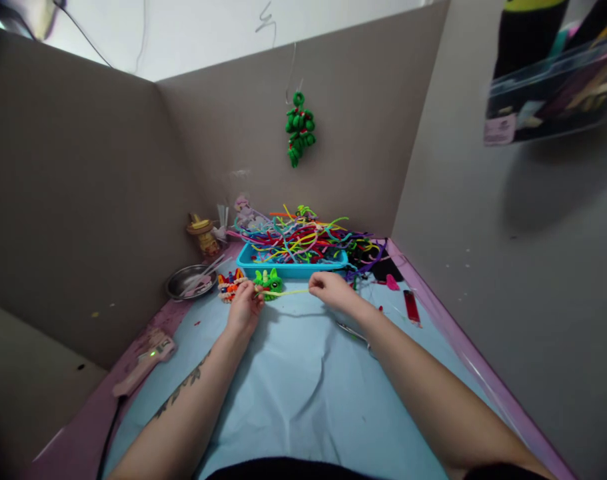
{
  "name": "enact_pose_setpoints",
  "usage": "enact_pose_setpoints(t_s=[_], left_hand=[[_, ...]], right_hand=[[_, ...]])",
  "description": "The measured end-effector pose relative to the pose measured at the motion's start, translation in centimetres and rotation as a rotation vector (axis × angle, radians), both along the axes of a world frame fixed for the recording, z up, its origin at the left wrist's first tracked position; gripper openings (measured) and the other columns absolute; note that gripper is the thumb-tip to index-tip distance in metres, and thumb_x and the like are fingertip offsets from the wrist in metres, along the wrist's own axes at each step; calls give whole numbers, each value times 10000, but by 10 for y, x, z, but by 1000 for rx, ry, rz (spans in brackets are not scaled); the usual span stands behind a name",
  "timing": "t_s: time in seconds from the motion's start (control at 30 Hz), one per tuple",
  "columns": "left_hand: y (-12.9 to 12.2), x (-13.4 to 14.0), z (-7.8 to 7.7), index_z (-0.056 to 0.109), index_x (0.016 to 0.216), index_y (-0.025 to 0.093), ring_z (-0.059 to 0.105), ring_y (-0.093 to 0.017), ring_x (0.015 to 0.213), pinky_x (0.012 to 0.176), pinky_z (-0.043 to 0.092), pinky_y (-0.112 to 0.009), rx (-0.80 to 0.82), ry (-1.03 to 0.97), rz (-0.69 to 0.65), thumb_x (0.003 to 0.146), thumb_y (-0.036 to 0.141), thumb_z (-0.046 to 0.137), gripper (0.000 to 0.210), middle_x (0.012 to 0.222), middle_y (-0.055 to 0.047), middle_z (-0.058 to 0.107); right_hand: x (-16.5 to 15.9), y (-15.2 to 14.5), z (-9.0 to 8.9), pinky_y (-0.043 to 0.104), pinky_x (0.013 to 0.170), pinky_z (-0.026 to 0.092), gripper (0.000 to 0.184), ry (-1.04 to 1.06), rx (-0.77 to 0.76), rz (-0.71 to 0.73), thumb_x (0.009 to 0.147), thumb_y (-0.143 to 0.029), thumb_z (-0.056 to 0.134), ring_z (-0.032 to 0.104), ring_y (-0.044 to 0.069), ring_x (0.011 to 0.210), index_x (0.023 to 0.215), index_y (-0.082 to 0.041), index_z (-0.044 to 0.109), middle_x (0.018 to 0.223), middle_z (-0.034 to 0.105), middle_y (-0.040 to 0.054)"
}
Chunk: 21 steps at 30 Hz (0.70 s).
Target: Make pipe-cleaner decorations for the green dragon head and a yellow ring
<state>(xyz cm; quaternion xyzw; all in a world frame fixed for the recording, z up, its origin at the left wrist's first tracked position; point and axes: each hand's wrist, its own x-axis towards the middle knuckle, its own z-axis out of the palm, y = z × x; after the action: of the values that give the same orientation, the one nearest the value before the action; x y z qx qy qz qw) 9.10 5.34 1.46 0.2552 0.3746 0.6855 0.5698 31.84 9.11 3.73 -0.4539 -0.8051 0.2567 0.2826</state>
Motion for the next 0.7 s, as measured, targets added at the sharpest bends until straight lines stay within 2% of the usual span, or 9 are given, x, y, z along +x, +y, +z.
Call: enact_pose_setpoints(t_s=[0.13, 0.2, 0.37, 0.57, 0.7], left_hand=[[-3, 5, -4, 405, 673, 183, 493, -40, 472, 410, 358, -136, -51, -60, 60, 594, 209, 684, 290, 690, 37, 563], [-3, 5, -4, 418, 680, 184, 488, -35, 468, 402, 338, -130, -57, -84, 67, 581, 210, 692, 293, 666, 53, 540], [2, -1, 0, 505, 729, 175, 490, -44, 478, 402, 331, -136, -14, -29, 19, 578, 265, 727, 284, 624, 53, 532], [3, 1, 2, 573, 740, 149, 509, -56, 514, 421, 344, -144, 39, 65, -91, 600, 330, 737, 281, 644, 27, 565], [-2, 5, 5, 634, 893, 160, 560, -74, 581, 473, 388, -159, 63, 138, -148, 550, 244, 773, 379, 840, -31, 648]], right_hand=[[8, -2, 15, 246, 650, 388, 73, -82, 81, 160, 674, -155, 512, 532, 146, 695, 633, -156, 572, 720, 584, 27], [9, -5, 22, 244, 648, 385, 80, -100, 88, 194, 682, -153, 508, 529, 144, 693, 637, -158, 575, 720, 581, 27], [15, -8, 34, 241, 639, 373, 94, -127, 112, 87, 715, -167, 490, 519, 143, 684, 664, -159, 569, 722, 580, 26], [25, -10, 48, 221, 601, 341, 97, -186, 164, 31, 717, -154, 483, 500, 129, 654, 671, -164, 569, 713, 581, 16], [20, -15, 51, 216, 573, 322, 104, -224, 189, 31, 700, -129, 479, 487, 123, 626, 643, -162, 560, 685, 577, 15]])
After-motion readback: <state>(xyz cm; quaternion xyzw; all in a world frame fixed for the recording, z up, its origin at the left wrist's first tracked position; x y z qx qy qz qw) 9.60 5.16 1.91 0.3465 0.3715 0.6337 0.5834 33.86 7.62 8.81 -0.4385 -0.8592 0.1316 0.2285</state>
